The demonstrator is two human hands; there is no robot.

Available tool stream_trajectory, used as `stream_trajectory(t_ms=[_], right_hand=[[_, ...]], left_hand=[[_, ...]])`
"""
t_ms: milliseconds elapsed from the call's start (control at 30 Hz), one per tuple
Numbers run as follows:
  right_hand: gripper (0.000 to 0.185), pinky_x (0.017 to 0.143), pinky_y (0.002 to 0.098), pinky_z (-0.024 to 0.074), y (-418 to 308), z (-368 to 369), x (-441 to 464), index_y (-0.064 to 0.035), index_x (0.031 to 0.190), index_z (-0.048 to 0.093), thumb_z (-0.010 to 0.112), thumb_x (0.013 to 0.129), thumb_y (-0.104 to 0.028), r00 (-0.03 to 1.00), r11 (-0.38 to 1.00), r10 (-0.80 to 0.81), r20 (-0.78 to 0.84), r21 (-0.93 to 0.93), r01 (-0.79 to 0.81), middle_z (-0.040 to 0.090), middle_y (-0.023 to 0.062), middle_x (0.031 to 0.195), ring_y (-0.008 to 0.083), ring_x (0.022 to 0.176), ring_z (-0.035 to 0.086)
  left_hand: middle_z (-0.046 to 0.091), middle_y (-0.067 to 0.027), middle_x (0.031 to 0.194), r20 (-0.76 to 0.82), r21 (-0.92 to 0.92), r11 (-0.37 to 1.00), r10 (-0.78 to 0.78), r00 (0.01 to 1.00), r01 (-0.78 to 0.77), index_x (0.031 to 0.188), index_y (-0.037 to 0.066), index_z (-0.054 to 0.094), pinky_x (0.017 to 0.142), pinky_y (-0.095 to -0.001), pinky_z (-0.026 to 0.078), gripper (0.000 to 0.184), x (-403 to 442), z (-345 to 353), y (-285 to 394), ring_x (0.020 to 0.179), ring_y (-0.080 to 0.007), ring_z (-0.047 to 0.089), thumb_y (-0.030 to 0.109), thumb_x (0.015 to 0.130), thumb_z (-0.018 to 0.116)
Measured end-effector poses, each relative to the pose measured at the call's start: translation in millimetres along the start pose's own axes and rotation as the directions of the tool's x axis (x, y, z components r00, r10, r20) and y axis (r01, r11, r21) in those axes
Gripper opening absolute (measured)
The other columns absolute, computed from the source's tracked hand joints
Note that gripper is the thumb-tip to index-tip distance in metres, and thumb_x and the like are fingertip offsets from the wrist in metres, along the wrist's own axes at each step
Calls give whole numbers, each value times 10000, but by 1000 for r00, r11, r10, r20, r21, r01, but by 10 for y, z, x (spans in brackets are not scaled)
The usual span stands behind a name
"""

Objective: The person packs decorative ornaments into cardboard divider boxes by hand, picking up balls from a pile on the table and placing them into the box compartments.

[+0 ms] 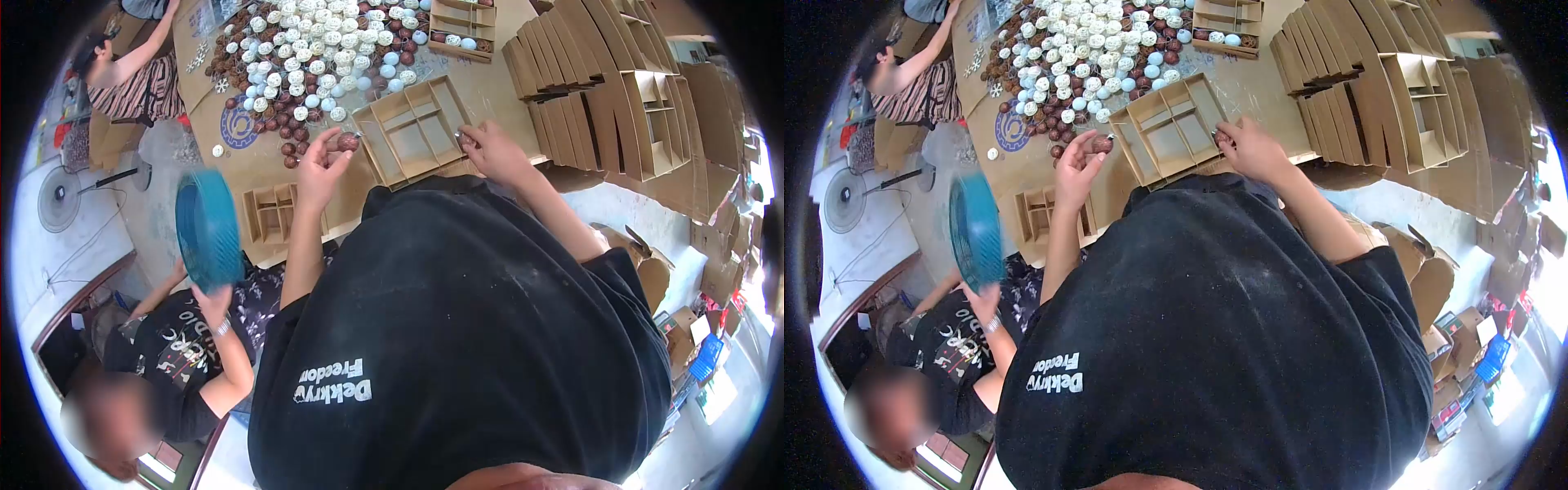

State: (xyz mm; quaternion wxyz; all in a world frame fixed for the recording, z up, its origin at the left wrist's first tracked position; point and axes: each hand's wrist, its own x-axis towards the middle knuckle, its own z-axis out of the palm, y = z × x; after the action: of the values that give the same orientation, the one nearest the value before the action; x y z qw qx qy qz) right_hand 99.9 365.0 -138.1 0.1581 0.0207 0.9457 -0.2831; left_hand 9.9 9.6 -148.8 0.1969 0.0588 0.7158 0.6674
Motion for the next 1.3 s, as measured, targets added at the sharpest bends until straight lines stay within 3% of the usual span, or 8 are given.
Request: stream_trajectory(t_ms=[133,300,400,500,733,1033,1200,1300], right_hand=[[411,983,485,499,-43,-49,62,-41,1335,588,597,986,-259,991,992,-129,-29,-19,128,596,244,1144,429,1123,589],[382,945,479,517,-112,-8,36,-15,1274,597,626,954,-222,910,973,-221,-352,-20,229,612,209,1165,402,1120,598],[314,890,480,539,-152,-65,-82,-22,1182,624,627,948,-232,905,997,-78,-419,-19,77,643,182,1124,387,1067,633],[256,851,484,552,-129,-95,-114,-37,1109,644,624,948,-234,980,990,113,-166,-68,-126,670,174,1071,388,1004,662],[309,865,488,549,-88,40,-60,-66,1148,656,597,978,-317,956,997,63,-288,52,-50,669,182,1124,393,1026,668],[355,877,489,547,-26,158,67,-97,1233,644,590,1004,-363,996,1000,26,-91,-12,-27,629,179,1123,399,1014,661],[317,862,447,554,-69,139,-28,-93,1244,653,625,1002,-295,935,994,-84,-346,40,104,623,170,1154,363,999,678],[298,874,454,551,38,202,-22,-112,1236,667,641,994,-285,964,994,-86,-251,45,101,613,166,1144,367,1040,653]], left_hand=[[707,-25,1085,36,109,994,-3,999,-1,1310,9,598,756,-208,475,377,41,96,8,865,-40,610,54,950,699],[644,-135,1011,-26,684,726,112,993,-63,1203,123,676,797,-391,531,396,102,320,216,883,-276,661,203,825,765],[598,-171,1052,-42,707,694,232,972,-135,1198,135,683,851,-468,528,386,166,427,173,971,-368,630,152,815,725],[580,-165,1082,15,803,560,321,947,-203,1258,140,680,877,-451,525,419,250,477,89,992,-365,618,150,840,703],[580,-150,1074,-66,656,746,204,977,-112,1253,124,682,866,-445,525,401,269,528,185,981,-347,621,116,854,720],[599,-158,1094,7,748,628,315,949,-214,1212,105,694,921,-437,516,368,389,519,-10,1053,-357,623,150,853,760],[591,-157,1111,-88,734,656,350,933,-177,1200,110,690,923,-434,517,366,360,563,-16,1061,-368,618,148,845,766],[590,-150,1118,-68,753,635,339,938,-175,1218,122,675,917,-436,519,386,370,570,-17,1058,-366,619,145,844,766]])
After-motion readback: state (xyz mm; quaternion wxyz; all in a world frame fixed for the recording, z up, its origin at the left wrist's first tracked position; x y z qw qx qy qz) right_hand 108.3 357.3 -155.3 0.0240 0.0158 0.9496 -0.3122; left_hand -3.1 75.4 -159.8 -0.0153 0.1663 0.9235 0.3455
